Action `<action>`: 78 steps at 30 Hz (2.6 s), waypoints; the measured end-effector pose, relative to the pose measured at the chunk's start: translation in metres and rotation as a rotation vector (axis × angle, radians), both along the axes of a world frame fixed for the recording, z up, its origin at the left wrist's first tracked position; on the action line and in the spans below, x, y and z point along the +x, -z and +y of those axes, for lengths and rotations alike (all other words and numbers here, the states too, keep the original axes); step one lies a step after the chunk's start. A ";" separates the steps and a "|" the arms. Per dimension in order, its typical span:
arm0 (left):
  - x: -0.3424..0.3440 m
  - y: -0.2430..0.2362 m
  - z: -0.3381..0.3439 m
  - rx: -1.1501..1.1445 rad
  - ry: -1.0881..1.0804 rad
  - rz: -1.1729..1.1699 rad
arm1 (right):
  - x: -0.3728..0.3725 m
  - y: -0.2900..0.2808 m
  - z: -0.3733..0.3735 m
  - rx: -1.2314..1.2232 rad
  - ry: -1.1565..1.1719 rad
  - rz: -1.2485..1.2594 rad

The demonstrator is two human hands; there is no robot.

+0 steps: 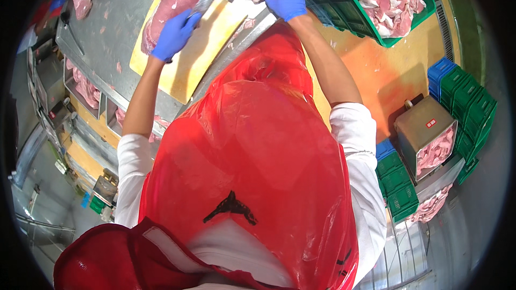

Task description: The person cuts large pieces of raw meat on a yellow cutting board using a knife. They trim fat and separate portions, placing trimmed pieces into a green bin and larger cuts into a metal tray.

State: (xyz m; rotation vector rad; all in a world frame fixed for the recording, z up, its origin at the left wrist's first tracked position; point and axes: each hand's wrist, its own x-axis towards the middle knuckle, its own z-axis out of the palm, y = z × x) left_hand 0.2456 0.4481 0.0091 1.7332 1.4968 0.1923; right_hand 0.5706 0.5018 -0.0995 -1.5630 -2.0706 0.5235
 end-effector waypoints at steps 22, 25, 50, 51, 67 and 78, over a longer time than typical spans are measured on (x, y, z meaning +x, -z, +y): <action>0.089 0.025 0.099 0.117 0.527 0.201 | 0.005 0.031 -0.024 0.223 0.055 0.292; 0.069 0.017 0.093 0.114 0.570 0.237 | 0.006 0.028 -0.025 0.231 0.037 0.331; 0.098 0.036 0.057 0.027 0.275 -0.025 | 0.030 -0.070 0.037 0.086 -0.019 0.272; 0.094 0.061 0.034 0.104 0.147 -0.134 | 0.031 -0.077 0.038 0.034 -0.042 0.290; 0.267 0.099 0.101 -0.159 -0.397 -0.655 | 0.071 -0.133 0.145 -0.007 -0.056 0.659; 0.163 -0.028 0.043 -0.246 -0.926 -0.821 | 0.261 -0.266 0.116 0.560 0.132 0.434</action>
